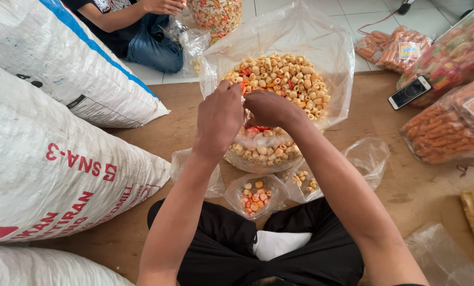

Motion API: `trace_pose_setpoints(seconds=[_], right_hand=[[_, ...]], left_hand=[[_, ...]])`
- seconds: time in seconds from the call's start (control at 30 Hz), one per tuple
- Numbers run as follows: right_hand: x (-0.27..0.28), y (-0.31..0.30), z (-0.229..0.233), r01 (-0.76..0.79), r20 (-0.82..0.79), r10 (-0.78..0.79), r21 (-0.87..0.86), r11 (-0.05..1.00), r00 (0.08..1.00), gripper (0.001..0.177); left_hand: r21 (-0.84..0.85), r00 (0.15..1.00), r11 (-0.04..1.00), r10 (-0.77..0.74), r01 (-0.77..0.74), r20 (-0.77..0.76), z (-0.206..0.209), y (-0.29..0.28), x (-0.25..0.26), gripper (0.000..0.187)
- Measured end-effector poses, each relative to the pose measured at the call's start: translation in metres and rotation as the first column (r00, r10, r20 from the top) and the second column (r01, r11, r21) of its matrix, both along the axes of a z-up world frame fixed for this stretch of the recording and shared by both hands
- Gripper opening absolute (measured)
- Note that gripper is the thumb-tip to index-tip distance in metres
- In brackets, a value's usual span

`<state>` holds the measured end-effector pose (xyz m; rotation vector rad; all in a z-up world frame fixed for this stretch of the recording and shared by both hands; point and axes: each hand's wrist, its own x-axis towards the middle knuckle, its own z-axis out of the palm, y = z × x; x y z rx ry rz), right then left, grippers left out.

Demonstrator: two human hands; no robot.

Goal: The person sits on the floor and uses both hands to pick ring-shaped snacks from a large transparent bag and place them into smaller plastic bags. The person repeatedly reaches into the large bag, selects snacks, and transfers them to the smaller bags positioned on the floor.

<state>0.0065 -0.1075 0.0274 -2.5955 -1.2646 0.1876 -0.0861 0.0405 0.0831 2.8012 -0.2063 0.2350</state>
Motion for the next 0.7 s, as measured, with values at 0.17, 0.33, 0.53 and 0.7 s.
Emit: trace_pose_setpoints(seconds=[0.17,0.33,0.53,0.7], right_hand=[[-0.004,0.001,0.004,0.003,-0.018,-0.003,0.031,1.000,1.000,0.025],[-0.007,0.002,0.006,-0.006,-0.013,0.007,0.020,1.000,1.000,0.016],[-0.012,0.004,0.010,-0.017,0.024,0.018,-0.011,1.000,1.000,0.013],[-0.008,0.004,-0.001,-0.003,0.149,0.010,-0.049,0.999,0.989,0.012]], left_hand=[[-0.032,1.000,0.999,0.006,-0.006,0.014,-0.009,0.005,0.004,0.025],[-0.046,0.999,0.999,0.011,-0.009,0.045,-0.025,0.010,0.012,0.025],[-0.049,0.997,0.999,0.025,-0.021,0.079,-0.024,0.009,0.009,0.024],[-0.025,0.996,1.000,0.020,-0.018,0.081,-0.023,0.008,0.008,0.025]])
